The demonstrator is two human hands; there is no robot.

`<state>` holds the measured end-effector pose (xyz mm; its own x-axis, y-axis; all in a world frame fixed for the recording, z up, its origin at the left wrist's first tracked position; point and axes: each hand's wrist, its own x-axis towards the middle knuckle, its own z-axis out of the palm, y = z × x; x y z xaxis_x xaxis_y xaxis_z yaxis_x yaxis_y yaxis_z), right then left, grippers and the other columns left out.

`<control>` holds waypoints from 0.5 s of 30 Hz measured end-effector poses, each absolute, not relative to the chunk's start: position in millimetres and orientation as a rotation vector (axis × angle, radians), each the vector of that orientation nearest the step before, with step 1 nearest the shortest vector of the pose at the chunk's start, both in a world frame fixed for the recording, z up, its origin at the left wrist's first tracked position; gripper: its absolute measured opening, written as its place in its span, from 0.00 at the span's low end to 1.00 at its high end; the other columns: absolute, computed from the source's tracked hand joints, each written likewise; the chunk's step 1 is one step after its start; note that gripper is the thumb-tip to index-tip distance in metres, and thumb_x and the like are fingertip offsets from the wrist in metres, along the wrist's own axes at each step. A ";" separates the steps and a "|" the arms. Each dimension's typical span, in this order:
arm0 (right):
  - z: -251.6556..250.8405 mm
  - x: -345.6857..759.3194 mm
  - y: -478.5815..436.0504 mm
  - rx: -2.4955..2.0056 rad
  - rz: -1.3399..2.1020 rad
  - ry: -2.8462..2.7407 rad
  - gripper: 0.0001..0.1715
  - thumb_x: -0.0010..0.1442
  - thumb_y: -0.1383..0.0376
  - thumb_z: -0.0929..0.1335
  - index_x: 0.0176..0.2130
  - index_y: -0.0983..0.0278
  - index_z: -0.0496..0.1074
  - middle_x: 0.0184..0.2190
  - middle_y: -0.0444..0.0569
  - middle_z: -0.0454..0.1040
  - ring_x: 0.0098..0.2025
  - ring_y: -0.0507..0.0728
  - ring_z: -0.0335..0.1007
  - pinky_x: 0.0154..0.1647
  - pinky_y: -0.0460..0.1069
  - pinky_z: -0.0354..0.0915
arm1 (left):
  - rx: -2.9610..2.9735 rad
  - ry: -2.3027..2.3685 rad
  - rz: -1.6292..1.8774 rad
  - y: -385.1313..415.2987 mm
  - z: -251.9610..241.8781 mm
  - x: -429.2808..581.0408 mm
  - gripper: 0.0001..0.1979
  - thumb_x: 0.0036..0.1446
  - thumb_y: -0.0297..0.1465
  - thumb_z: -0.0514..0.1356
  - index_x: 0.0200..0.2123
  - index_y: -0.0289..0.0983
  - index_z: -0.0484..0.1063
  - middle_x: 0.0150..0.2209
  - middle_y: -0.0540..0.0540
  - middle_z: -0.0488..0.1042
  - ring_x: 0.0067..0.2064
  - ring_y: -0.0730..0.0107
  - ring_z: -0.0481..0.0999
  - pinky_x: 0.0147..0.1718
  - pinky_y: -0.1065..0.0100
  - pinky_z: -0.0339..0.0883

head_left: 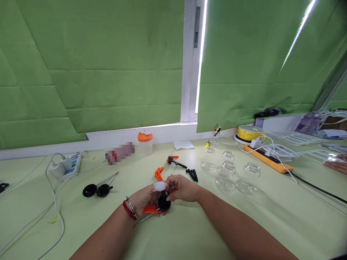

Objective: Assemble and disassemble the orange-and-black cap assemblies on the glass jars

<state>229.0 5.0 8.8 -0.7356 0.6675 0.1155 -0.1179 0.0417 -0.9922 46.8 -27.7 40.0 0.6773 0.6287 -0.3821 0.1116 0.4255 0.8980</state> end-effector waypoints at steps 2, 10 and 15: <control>8.0 228.4 5.2 -0.579 1.756 -1.744 0.21 0.35 0.63 0.77 0.26 0.67 0.65 0.25 0.40 0.66 0.26 0.47 0.62 0.29 0.45 0.62 | 1.109 0.794 0.359 -27.4 40.3 46.9 0.23 0.50 0.50 0.52 0.34 0.35 0.67 0.28 0.44 0.71 0.25 0.68 0.71 0.23 0.70 0.57; 6.1 227.8 5.6 -0.579 1.760 -1.722 0.21 0.35 0.64 0.77 0.25 0.67 0.65 0.24 0.39 0.66 0.26 0.47 0.62 0.29 0.46 0.62 | 1.076 0.802 0.363 -26.5 40.0 46.6 0.23 0.49 0.50 0.53 0.35 0.35 0.67 0.29 0.44 0.71 0.24 0.68 0.71 0.23 0.69 0.58; 5.9 227.5 5.8 -0.598 1.763 -1.725 0.21 0.36 0.64 0.77 0.27 0.67 0.66 0.24 0.40 0.67 0.27 0.48 0.63 0.29 0.46 0.62 | 1.078 0.813 0.369 -25.3 38.0 45.7 0.22 0.50 0.49 0.52 0.33 0.35 0.67 0.29 0.43 0.72 0.25 0.66 0.72 0.24 0.68 0.59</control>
<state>227.5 5.8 5.9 -0.7221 0.6862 0.0875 -0.1024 0.0191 -0.9946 45.7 -25.3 38.0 0.6622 0.6311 -0.4040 0.1111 0.4505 0.8858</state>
